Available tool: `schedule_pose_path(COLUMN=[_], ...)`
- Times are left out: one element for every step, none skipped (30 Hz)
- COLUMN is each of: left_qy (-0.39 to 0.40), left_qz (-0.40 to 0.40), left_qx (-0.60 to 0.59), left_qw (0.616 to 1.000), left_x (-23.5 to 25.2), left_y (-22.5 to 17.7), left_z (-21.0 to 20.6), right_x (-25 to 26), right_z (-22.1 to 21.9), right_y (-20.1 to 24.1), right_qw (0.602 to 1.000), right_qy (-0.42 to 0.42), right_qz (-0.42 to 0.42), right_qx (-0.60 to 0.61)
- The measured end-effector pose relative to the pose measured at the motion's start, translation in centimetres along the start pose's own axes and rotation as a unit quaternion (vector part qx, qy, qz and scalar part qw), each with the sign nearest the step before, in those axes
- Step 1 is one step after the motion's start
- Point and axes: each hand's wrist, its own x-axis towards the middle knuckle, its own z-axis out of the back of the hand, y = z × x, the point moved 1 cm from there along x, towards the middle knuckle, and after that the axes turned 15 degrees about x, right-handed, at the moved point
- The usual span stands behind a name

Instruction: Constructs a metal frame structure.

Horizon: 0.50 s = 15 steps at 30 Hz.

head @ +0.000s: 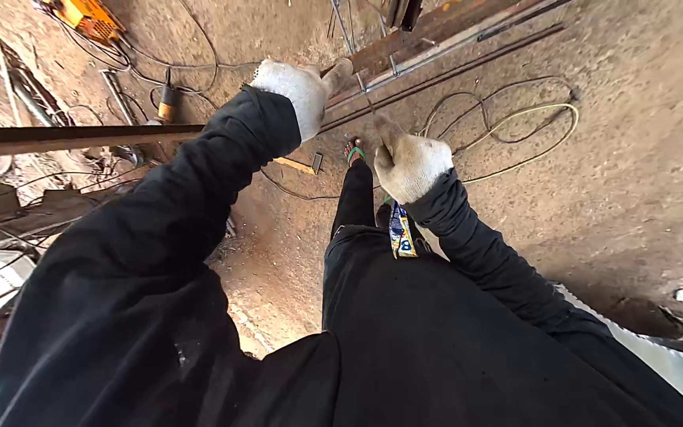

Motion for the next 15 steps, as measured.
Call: schedule_pose_path(left_qy=[-0.005,-0.009,-0.01,-0.011,-0.013,-0.016,-0.018,-0.022,-0.021,-0.021,-0.021,-0.029,-0.036,-0.045,-0.056], left_qz=[0.007,0.022,0.04,0.054,0.062,0.066,0.067,0.062,0.053,0.042,0.034,0.028,0.025,0.021,0.021], left_qx=[0.001,0.005,0.011,0.015,0.015,0.016,0.021,0.023,0.02,0.015,0.011,0.01,0.012,0.015,0.019], left_qw=[1.0,1.0,0.999,0.998,0.998,0.998,0.997,0.998,0.998,0.999,0.999,0.999,0.999,0.999,0.998], left_x=[-0.1,-0.1,-0.1,-0.2,-0.3,-0.4,-0.3,-0.2,-0.2,-0.3,-0.4,-0.3,-0.3,-0.3,-0.1], left_y=[-0.3,-0.5,-0.5,-0.7,-1.0,-1.2,-1.2,-1.1,-1.0,-1.0,-0.9,-0.7,-0.7,-0.8,-0.8], left_z=[-0.1,-0.2,-0.1,0.0,0.3,0.6,1.0,1.2,1.2,0.8,0.5,0.3,0.0,-0.4,-0.7], right_x=[-1.3,-2.5,-3.8,-5.4,-7.4,-9.5,-11.5,-13.5,-15.5,-17.3,-18.6,-19.5,-20.3,-20.9,-21.1], right_z=[0.0,-0.2,-0.6,-1.1,-1.7,-2.3,-2.5,-2.5,-2.4,-2.3,-2.2,-2.0,-1.8,-1.6,-1.4], right_y=[-1.1,-2.6,-4.4,-6.6,-9.2,-11.9,-14.2,-16.2,-18.0,-19.5,-20.8,-21.8,-22.5,-23.1,-23.6], right_qw=[1.0,1.0,0.999,0.998,0.995,0.991,0.984,0.973,0.961,0.951,0.945,0.938,0.932,0.927,0.924], right_qy=[0.005,0.01,0.021,0.04,0.057,0.068,0.092,0.119,0.136,0.144,0.139,0.133,0.128,0.122,0.114], right_qz=[-0.003,-0.01,-0.024,-0.049,-0.078,-0.108,-0.148,-0.193,-0.236,-0.269,-0.293,-0.315,-0.335,-0.351,-0.363], right_qx=[0.0,-0.004,-0.011,-0.018,-0.025,-0.03,-0.034,-0.035,-0.039,-0.045,-0.048,-0.05,-0.049,-0.045,-0.036])
